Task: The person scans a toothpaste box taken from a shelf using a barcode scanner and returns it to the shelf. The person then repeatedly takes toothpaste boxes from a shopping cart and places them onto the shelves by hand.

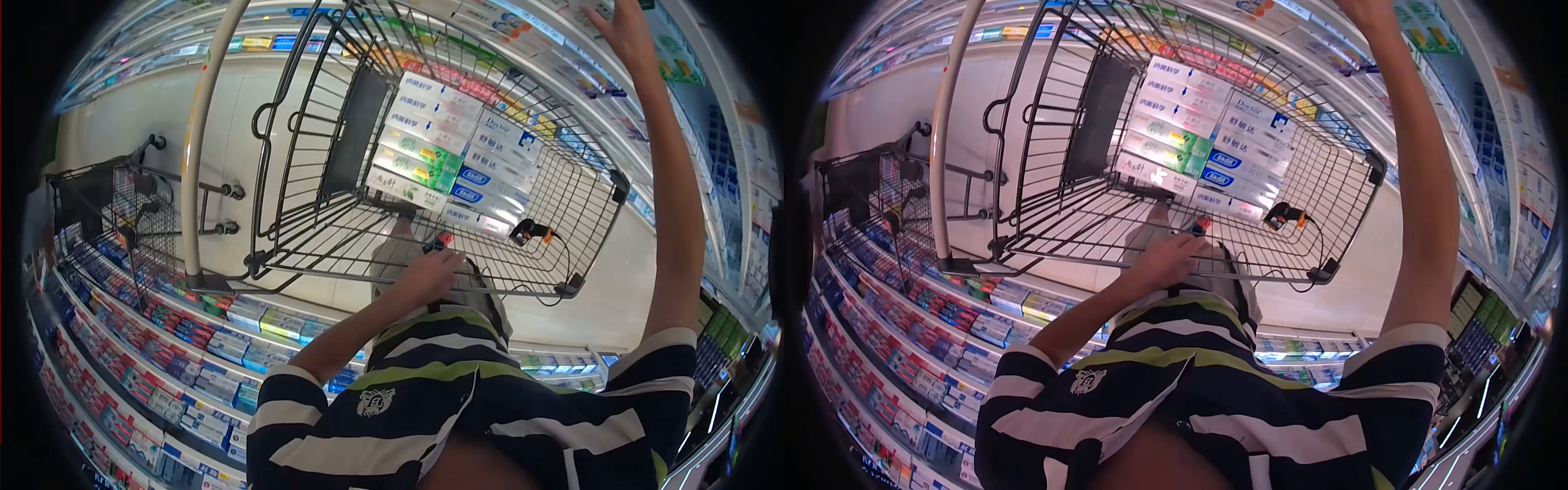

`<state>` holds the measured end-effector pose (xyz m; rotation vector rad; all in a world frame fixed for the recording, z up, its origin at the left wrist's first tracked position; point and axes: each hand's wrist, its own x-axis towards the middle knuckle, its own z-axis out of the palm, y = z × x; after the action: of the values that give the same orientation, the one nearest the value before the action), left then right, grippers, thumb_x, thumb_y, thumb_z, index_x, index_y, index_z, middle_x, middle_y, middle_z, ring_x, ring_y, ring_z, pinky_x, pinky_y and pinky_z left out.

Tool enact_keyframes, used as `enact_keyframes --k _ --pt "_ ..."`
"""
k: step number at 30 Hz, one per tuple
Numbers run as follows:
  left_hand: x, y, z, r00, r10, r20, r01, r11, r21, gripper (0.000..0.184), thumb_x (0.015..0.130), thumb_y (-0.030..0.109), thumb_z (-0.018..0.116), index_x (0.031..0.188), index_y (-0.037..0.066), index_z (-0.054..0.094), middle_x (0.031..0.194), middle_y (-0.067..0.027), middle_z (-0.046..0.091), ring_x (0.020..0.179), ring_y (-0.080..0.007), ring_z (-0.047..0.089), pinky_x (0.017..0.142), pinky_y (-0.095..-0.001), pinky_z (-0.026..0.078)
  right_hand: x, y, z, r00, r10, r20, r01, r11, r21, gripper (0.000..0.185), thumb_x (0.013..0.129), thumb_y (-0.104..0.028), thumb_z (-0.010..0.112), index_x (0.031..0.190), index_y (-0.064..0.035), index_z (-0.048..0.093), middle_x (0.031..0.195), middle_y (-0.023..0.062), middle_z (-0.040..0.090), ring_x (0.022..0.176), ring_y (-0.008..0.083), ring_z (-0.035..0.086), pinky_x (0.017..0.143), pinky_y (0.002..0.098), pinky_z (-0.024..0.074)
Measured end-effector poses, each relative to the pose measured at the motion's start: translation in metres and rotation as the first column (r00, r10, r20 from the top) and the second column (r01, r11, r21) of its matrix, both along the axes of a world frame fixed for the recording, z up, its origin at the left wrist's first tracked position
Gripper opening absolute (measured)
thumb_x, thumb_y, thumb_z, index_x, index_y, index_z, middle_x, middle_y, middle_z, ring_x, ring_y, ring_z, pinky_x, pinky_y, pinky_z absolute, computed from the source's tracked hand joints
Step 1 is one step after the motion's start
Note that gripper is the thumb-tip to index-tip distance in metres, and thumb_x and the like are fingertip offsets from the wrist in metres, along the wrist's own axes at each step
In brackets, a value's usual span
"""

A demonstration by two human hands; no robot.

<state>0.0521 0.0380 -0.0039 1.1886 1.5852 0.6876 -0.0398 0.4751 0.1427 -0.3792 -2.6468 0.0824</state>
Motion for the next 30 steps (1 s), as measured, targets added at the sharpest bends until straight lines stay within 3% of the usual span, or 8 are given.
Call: enact_keyframes --k 5,11,13,15,19,21,22,30 --pt "-0.003 0.003 0.007 0.997 0.002 -0.073 0.004 0.997 0.078 0.038 0.078 0.012 0.054 0.114 0.002 0.047 0.102 -0.0157 0.054 0.093 -0.0330 0.055 0.079 -0.0410 0.046 0.103 -0.093 -0.055 0.996 0.087 0.012 -0.079 0.947 -0.312 0.059 0.072 -0.011 0.068 0.125 -0.0086 0.043 0.112 0.0177 0.054 0.105 0.0332 0.053 0.089 0.0378 0.0438" --pt "-0.007 0.008 0.008 0.996 -0.080 -0.050 0.074 0.991 -0.113 0.038 0.083 0.021 0.057 0.116 0.005 0.050 0.111 -0.0147 0.055 0.098 -0.0310 0.056 0.083 -0.0390 0.046 0.253 -0.206 -0.117 0.898 -0.112 0.425 0.419 0.507 -0.753 0.044 0.075 -0.008 0.066 0.116 -0.0021 0.051 0.106 0.0164 0.057 0.100 0.0294 0.057 0.085 0.0349 0.0457" --pt "-0.018 0.010 -0.010 0.993 -0.085 0.083 0.086 0.996 -0.004 0.038 0.081 0.021 0.060 0.114 0.004 0.052 0.110 -0.0162 0.057 0.093 -0.0293 0.059 0.079 -0.0360 0.048 0.287 -0.235 -0.116 0.902 -0.154 0.403 0.429 0.414 -0.803 0.041 0.076 -0.009 0.065 0.114 -0.0016 0.052 0.103 0.0162 0.058 0.096 0.0281 0.058 0.082 0.0346 0.0466" --pt "-0.042 0.028 -0.035 0.964 -0.021 0.263 0.062 0.987 -0.150 0.040 0.079 0.021 0.063 0.113 0.003 0.053 0.107 -0.0172 0.058 0.089 -0.0279 0.061 0.076 -0.0336 0.049 0.316 -0.260 -0.119 0.879 -0.257 0.403 0.472 0.342 -0.812 0.036 0.077 -0.009 0.064 0.111 -0.0015 0.054 0.101 0.0149 0.059 0.092 0.0255 0.059 0.078 0.0350 0.0476" --pt "-0.084 0.057 -0.101 0.842 -0.395 -0.367 0.240 0.885 -0.399 0.044 0.073 0.020 0.065 0.112 0.005 0.054 0.112 -0.0145 0.056 0.094 -0.0289 0.059 0.078 -0.0383 0.049 0.337 -0.289 -0.124 0.837 -0.382 0.391 0.506 0.271 -0.819 0.030 0.079 -0.009 0.062 0.108 -0.0018 0.056 0.096 0.0133 0.062 0.090 0.0240 0.060 0.077 0.0342 0.0484" --pt "-0.092 0.051 -0.141 0.758 -0.447 -0.474 0.256 0.873 -0.415 0.043 0.072 0.019 0.064 0.112 0.005 0.052 0.114 -0.0138 0.055 0.095 -0.0295 0.059 0.078 -0.0394 0.049 0.338 -0.297 -0.127 0.758 -0.446 0.477 0.567 0.087 -0.819 0.030 0.081 -0.009 0.060 0.110 -0.0017 0.056 0.097 0.0114 0.064 0.088 0.0208 0.062 0.077 0.0299 0.0476" --pt "-0.094 0.049 -0.153 0.669 -0.474 -0.573 0.254 0.870 -0.423 0.043 0.072 0.017 0.063 0.111 0.004 0.051 0.115 -0.0130 0.053 0.095 -0.0301 0.058 0.078 -0.0405 0.049 0.341 -0.300 -0.134 0.786 -0.463 0.410 0.553 0.231 -0.800 0.027 0.081 -0.006 0.058 0.108 -0.0012 0.057 0.094 0.0120 0.064 0.085 0.0206 0.062 0.075 0.0290 0.0478" --pt "-0.086 0.030 -0.210 0.547 -0.427 -0.720 0.274 0.904 -0.328 0.032 0.075 0.008 0.055 0.106 0.005 0.047 0.106 -0.0108 0.049 0.091 -0.0279 0.057 0.072 -0.0401 0.051 0.336 -0.305 -0.137 0.761 -0.521 0.387 0.570 0.252 -0.782 0.021 0.082 -0.003 0.056 0.102 0.0002 0.057 0.090 0.0135 0.063 0.082 0.0234 0.063 0.071 0.0311 0.0494"
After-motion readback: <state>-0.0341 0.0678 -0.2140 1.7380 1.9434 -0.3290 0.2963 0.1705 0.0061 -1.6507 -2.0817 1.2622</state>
